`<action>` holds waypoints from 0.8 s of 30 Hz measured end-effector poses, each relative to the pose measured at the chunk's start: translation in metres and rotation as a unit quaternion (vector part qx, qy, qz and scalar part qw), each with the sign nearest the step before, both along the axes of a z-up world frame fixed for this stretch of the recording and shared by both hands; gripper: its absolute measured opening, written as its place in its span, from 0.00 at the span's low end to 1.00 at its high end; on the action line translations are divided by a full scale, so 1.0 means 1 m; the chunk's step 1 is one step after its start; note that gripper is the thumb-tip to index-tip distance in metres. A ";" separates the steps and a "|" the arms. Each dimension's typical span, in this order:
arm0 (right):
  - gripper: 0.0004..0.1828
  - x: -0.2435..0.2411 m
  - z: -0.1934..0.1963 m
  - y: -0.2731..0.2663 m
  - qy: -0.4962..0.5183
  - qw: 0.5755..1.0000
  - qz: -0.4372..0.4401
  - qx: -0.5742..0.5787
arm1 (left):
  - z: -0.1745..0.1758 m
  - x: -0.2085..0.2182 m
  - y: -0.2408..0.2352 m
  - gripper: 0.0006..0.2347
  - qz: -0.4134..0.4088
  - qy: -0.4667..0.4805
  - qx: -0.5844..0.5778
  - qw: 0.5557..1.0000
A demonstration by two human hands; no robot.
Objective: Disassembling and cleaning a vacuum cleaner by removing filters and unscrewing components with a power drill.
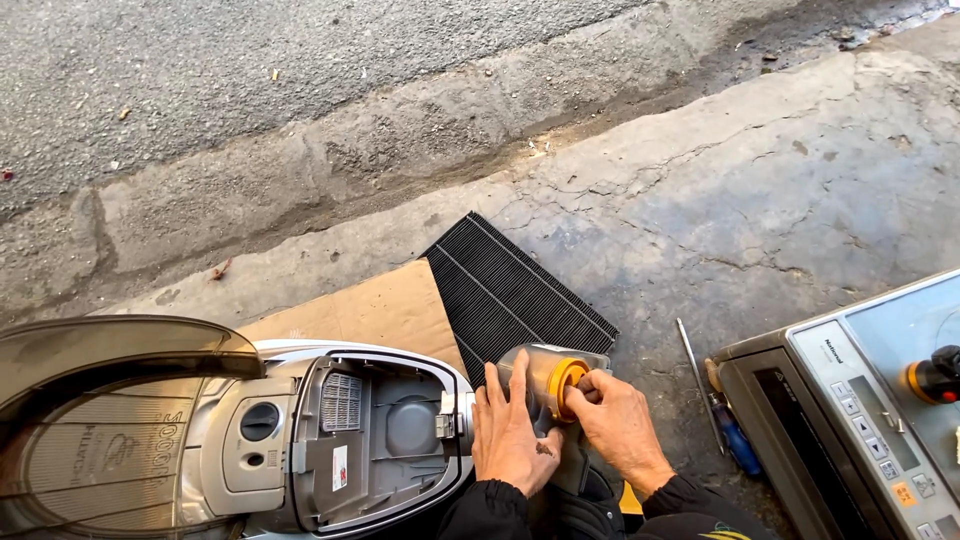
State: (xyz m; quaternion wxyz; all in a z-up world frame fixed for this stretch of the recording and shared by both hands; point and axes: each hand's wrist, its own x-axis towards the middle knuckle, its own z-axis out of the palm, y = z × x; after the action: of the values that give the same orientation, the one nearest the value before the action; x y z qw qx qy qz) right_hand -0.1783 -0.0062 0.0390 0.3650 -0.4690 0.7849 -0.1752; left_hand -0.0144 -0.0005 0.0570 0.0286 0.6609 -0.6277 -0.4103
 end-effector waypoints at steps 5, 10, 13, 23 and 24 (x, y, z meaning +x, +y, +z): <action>0.13 0.000 0.037 -0.007 -0.034 0.997 -0.042 0.049 | -0.005 0.003 -0.012 0.50 0.018 0.006 -0.003 1.000; 0.12 -0.023 0.065 0.011 -0.078 0.989 -0.113 0.060 | 0.035 0.008 -0.008 0.48 0.034 0.013 0.097 0.995; 0.08 -0.037 0.069 0.014 -0.130 0.981 -0.139 0.042 | 0.018 0.008 -0.011 0.50 0.040 0.024 0.058 0.997; 0.05 -0.116 -0.019 0.079 -0.380 0.854 -0.349 -0.067 | -0.039 0.017 -0.002 0.53 0.032 0.052 -0.013 0.998; 0.08 -0.121 -0.036 0.085 -0.420 0.831 -0.357 -0.076 | -0.043 0.017 -0.002 0.52 0.051 0.055 -0.019 0.997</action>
State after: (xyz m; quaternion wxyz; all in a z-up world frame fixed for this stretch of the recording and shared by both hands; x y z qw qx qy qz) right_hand -0.2995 0.0791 0.0030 0.5354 -0.0636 0.6527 -0.5322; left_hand 0.0031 -0.0028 0.0143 0.0962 0.6681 -0.5982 -0.4318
